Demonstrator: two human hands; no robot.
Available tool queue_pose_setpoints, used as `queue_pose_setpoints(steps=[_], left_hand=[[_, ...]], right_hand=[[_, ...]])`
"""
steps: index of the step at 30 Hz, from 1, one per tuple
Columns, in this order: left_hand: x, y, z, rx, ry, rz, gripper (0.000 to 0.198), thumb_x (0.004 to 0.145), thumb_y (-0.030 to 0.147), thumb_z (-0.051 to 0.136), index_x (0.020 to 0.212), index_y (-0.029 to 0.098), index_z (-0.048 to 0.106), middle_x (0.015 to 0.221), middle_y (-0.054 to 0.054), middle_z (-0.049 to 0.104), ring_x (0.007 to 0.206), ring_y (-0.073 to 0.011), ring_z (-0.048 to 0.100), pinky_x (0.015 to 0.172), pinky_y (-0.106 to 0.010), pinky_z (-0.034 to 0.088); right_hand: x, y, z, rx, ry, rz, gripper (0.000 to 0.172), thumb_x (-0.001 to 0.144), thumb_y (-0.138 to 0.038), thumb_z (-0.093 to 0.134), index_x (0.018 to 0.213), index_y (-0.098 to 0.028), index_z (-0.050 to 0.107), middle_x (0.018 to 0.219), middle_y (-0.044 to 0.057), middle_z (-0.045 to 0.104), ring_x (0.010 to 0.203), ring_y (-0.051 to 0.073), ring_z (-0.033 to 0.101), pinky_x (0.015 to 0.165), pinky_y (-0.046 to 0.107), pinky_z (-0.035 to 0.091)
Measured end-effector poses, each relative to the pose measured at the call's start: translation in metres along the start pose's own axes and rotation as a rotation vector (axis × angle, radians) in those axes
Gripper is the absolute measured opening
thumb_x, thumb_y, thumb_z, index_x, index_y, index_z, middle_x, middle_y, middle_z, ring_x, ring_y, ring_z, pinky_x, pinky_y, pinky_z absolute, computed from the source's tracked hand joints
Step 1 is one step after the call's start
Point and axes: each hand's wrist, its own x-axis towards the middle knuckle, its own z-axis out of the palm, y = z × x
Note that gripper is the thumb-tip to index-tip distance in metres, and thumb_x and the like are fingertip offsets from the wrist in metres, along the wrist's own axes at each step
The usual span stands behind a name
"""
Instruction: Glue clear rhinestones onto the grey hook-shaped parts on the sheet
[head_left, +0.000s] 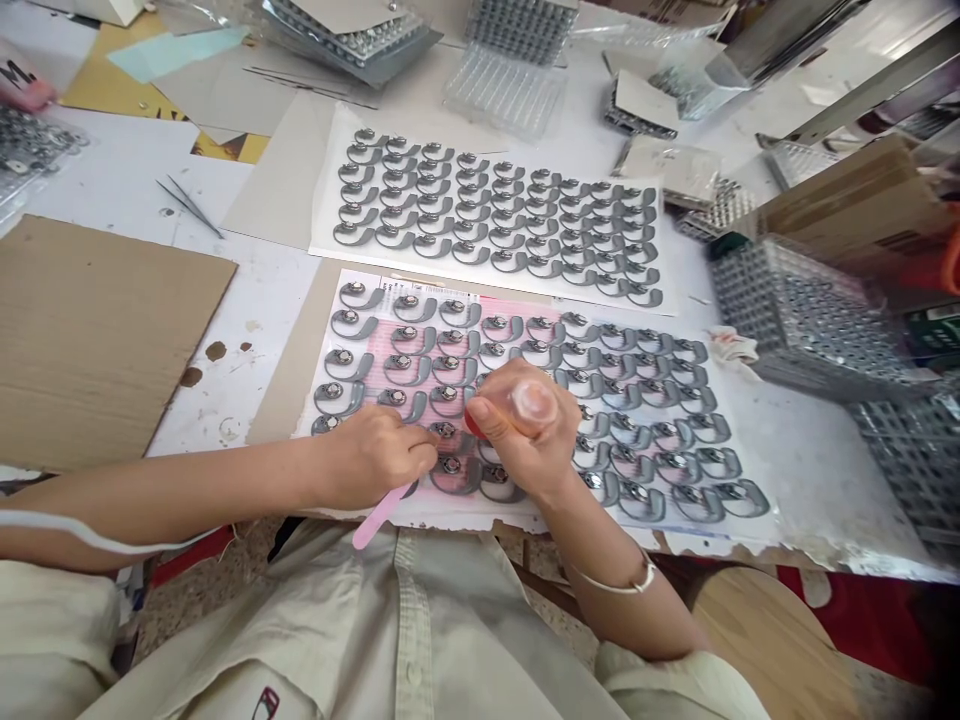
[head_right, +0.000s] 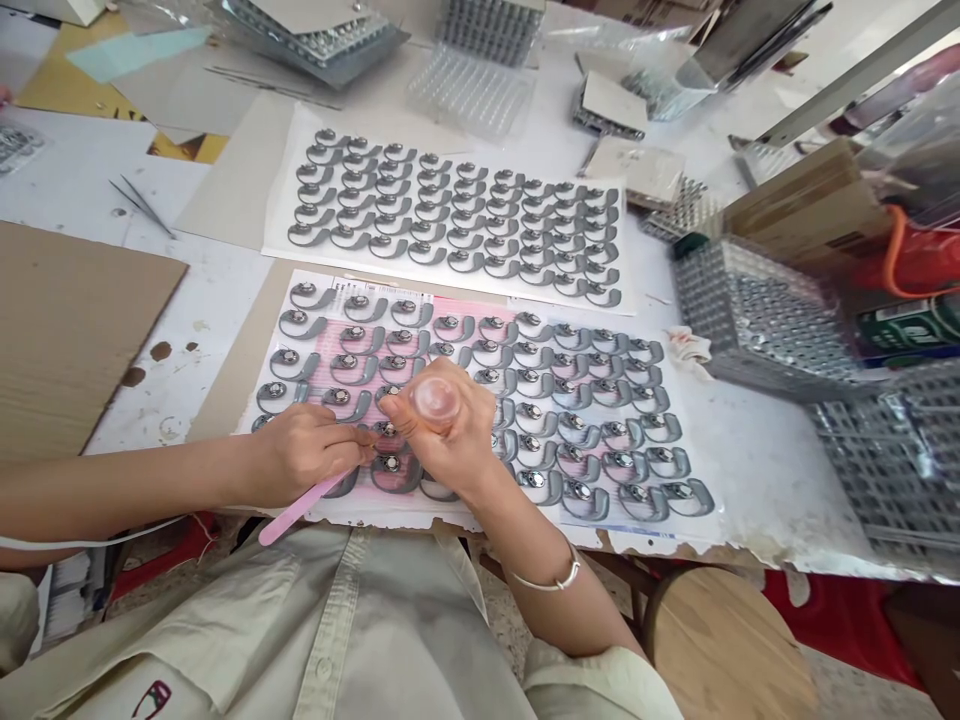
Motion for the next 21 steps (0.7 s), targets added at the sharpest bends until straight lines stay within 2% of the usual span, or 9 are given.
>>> queue_pose_setpoints(steps=[7,16,21], left_hand=[[-0.002,-0.006,0.003,-0.047,-0.058,-0.011,0.023,0.092,0.013,0.042,0.079,0.014,0.061,0.074,-0.007,0.068,0.054,-0.0116,0.058,0.046,-0.021,0.042],[-0.001,-0.011,0.001,-0.128,-0.046,-0.026,0.028,0.095,0.018,0.039,0.083,0.014,0.064,0.075,-0.007,0.069,0.058,-0.0121,0.061,0.049,-0.021,0.048],[-0.002,-0.016,0.001,-0.258,-0.050,-0.075,0.024,0.094,0.020,0.045,0.083,0.015,0.065,0.077,-0.007,0.071,0.063,-0.0125,0.065,0.056,-0.020,0.050]], right_hand=[[-0.001,-0.002,0.000,0.007,-0.010,0.029,0.021,0.081,-0.024,0.066,0.064,-0.020,0.055,0.060,0.001,0.059,0.055,0.015,0.054,0.054,0.032,0.046],[-0.001,-0.001,0.000,0.028,0.003,0.035,0.020,0.080,-0.024,0.067,0.065,-0.020,0.056,0.059,0.001,0.059,0.055,0.014,0.053,0.053,0.032,0.046],[-0.002,-0.002,0.000,0.035,-0.019,0.067,0.020,0.080,-0.027,0.067,0.065,-0.020,0.056,0.060,0.001,0.059,0.055,0.015,0.054,0.055,0.032,0.047]])
